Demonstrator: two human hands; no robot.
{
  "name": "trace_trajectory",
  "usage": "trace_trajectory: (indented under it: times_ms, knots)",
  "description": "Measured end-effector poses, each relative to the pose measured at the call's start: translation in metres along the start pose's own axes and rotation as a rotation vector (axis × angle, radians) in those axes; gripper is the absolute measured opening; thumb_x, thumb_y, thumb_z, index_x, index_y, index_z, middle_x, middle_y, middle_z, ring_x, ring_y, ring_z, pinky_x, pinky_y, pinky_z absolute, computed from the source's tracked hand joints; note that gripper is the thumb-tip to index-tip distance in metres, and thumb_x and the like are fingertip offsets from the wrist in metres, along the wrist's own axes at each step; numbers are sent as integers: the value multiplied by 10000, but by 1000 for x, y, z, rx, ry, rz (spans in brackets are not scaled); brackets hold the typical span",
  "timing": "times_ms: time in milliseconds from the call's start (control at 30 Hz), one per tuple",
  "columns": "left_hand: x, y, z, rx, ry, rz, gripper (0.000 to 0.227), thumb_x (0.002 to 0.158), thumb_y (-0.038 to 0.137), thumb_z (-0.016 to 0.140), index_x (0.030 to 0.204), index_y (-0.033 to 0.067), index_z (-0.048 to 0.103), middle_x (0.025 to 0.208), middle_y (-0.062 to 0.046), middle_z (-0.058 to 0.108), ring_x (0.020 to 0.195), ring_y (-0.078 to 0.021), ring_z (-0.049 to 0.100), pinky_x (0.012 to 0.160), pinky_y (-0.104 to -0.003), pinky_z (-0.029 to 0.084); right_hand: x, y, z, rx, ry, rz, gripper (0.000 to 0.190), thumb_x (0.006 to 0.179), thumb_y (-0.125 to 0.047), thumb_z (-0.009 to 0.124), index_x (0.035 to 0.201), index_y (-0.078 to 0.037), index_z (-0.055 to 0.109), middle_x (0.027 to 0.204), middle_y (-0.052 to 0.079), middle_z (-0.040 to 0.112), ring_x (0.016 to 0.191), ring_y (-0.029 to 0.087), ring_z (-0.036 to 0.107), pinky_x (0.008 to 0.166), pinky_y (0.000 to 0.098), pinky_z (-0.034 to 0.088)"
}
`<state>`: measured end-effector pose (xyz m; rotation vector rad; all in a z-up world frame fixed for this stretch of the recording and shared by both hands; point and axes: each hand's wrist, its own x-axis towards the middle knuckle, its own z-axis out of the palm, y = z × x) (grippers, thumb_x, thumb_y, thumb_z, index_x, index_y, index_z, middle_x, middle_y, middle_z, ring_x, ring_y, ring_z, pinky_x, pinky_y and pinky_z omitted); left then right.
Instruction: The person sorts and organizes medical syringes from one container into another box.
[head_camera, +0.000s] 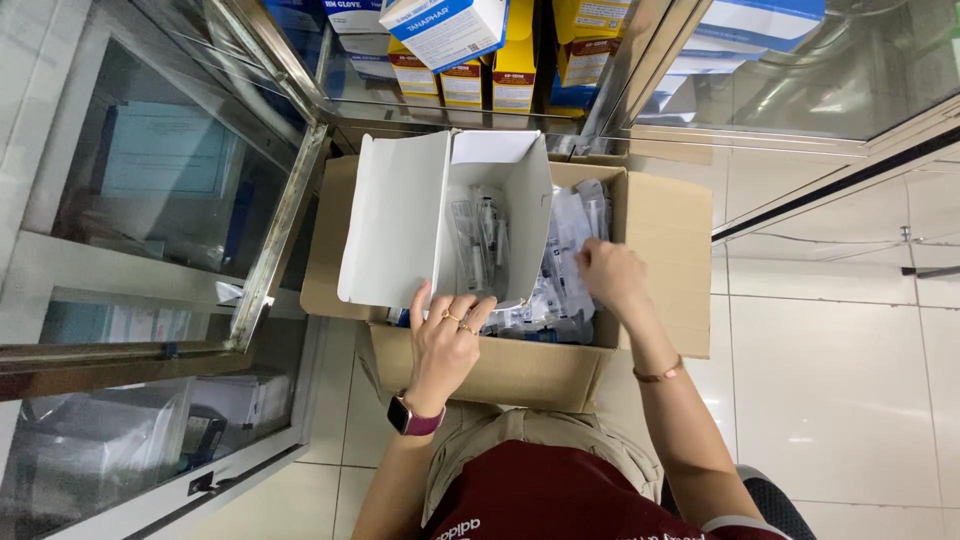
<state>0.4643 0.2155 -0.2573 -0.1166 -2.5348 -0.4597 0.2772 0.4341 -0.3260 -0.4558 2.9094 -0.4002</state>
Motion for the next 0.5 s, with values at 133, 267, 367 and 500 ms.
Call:
trace_trajectory:
  times_ms: [133, 267, 367, 500]
  knots:
    - [-4, -3, 6, 15, 20, 8, 369, 798, -49, 669, 1100, 147, 752, 981, 10, 675, 939, -196, 611, 1176, -539, 339, -15, -14, -71, 200, 17, -46, 253, 960, -315, 668, 898, -77, 726, 740, 126, 730, 641, 335, 714, 597, 432, 555]
    - [-7, -5, 10, 15, 26, 10, 379, 803, -59, 658, 1104, 152, 753, 999, 14, 681, 940, -188, 614, 1178, -537, 337, -15, -15, -95, 294, 66, -109, 338, 970, -347, 725, 829, -40, 721, 664, 139, 677, 567, 327, 643, 572, 414, 496]
    - [-3, -2, 3, 26, 37, 18, 353, 801, -30, 671, 1098, 143, 753, 982, -7, 668, 930, -212, 609, 1162, -540, 341, -14, -10, -88, 291, 283, -186, 306, 951, -315, 738, 819, -39, 730, 676, 139, 684, 574, 314, 632, 528, 394, 471]
    - [-1, -2, -2, 8, 15, -3, 325, 818, -21, 678, 1091, 139, 751, 968, 5, 664, 913, -198, 606, 1169, -537, 351, -39, -45, -137, 435, 269, -72, 279, 1026, -261, 695, 895, -16, 718, 583, 133, 631, 476, 231, 614, 482, 359, 431]
